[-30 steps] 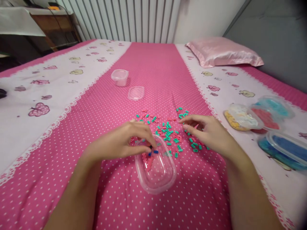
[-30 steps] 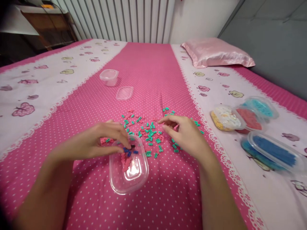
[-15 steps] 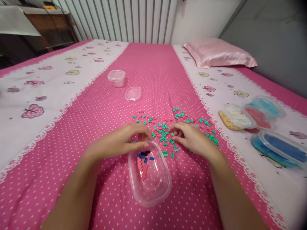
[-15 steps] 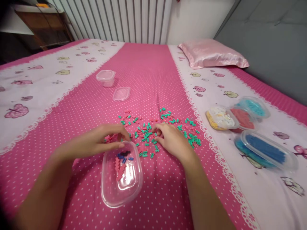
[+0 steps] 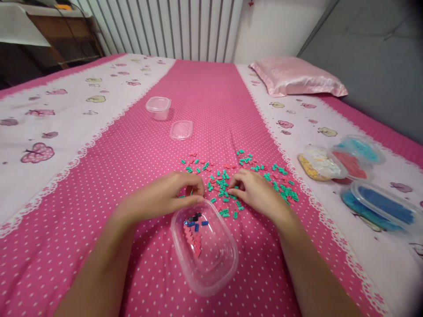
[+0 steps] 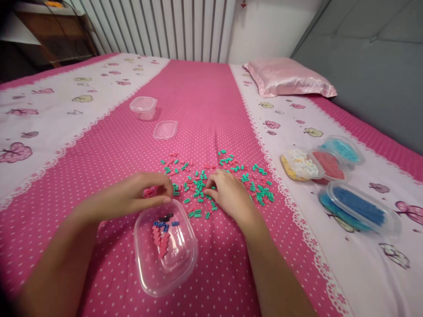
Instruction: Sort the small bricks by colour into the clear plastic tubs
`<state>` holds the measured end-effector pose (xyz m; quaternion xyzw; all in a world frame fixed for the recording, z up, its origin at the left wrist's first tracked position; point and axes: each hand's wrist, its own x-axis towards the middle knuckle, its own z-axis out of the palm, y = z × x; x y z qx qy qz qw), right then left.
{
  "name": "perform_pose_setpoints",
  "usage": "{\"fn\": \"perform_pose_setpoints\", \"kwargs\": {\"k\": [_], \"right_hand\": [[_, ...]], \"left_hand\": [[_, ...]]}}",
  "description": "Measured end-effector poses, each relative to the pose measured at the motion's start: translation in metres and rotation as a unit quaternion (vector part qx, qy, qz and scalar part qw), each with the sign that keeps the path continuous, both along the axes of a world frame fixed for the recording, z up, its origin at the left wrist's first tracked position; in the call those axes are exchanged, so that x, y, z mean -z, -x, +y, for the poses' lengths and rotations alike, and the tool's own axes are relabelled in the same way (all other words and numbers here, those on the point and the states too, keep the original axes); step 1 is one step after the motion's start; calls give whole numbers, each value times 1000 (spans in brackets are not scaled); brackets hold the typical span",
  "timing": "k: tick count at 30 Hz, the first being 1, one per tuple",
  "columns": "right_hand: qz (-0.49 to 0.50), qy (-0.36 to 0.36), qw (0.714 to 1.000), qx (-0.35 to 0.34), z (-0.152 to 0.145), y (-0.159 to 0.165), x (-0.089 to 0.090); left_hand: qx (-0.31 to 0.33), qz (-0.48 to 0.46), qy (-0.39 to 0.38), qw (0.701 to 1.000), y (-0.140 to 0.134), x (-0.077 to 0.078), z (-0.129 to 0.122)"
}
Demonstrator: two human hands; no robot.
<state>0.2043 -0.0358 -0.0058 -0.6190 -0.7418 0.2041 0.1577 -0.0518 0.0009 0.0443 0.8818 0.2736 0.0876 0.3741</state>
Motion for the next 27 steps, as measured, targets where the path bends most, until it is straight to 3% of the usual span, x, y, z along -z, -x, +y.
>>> {"fn": "perform_pose_setpoints", "kwargs": {"k": [7,12,17,27], "right_hand": [[17,-27,999,-33,2,0,-1],[108,10,994,-23,-4,6,-16],[273,47,958,-69,-17,24,-29],[399,78,909,-92,-26,43,-29]], "left_hand": [[-5,-5,-30,1000,-2,-1,0],[-19,-41,-56,997,0,-3,-1],[-10,-109,-80,991,-2,-4,-3],[45,-165,-89,981,-2,-5,-5]]}}
